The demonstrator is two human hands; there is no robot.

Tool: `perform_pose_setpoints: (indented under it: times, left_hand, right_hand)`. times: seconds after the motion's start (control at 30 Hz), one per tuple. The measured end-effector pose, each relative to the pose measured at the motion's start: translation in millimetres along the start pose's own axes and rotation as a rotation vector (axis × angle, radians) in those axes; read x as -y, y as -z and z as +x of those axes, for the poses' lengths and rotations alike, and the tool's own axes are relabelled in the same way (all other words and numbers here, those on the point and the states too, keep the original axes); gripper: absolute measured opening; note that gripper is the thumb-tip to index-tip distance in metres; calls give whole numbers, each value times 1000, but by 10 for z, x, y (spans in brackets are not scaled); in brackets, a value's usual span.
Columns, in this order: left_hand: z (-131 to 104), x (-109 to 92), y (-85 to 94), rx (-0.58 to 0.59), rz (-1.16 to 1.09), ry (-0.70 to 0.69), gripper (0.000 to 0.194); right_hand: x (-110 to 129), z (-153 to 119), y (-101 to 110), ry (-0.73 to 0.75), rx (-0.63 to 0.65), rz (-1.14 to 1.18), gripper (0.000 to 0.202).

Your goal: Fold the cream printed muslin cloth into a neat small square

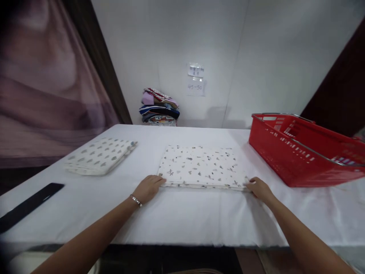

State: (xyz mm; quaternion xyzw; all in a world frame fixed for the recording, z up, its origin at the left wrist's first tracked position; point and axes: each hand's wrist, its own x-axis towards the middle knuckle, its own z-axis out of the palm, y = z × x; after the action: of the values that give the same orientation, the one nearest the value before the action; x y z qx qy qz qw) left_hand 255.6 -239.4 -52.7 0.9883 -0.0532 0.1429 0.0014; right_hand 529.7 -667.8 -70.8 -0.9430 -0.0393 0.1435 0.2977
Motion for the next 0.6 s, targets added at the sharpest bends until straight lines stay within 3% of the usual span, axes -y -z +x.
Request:
perform_pose_setpoints:
  times: [0.13,0.2,0.3,0.4,0.5,0.6]
  left_hand:
    - [-62,28,-7,-71,-127,41,41]
    - [-25,35,23,-102,-187,104,37]
    - [183,31,65,-167,-243,240,26]
    - [527,18,37,-189,-225,356,29]
    - [815,32,-75,-39,-174,470,45]
    - [902,92,-208,195,-167,592,65]
  right_hand:
    - [-122,123,28,71,25,-153,52]
    - [-94,150,34,190,-63,-331,57]
    - [175,120,-64,493,-220,-497,55]
    - [650,80,-308,708,-196,-443,52]
    - [1036,142,-581,791,-130,-420,52]
    - [1119,307,-763,763,-77,-483,56]
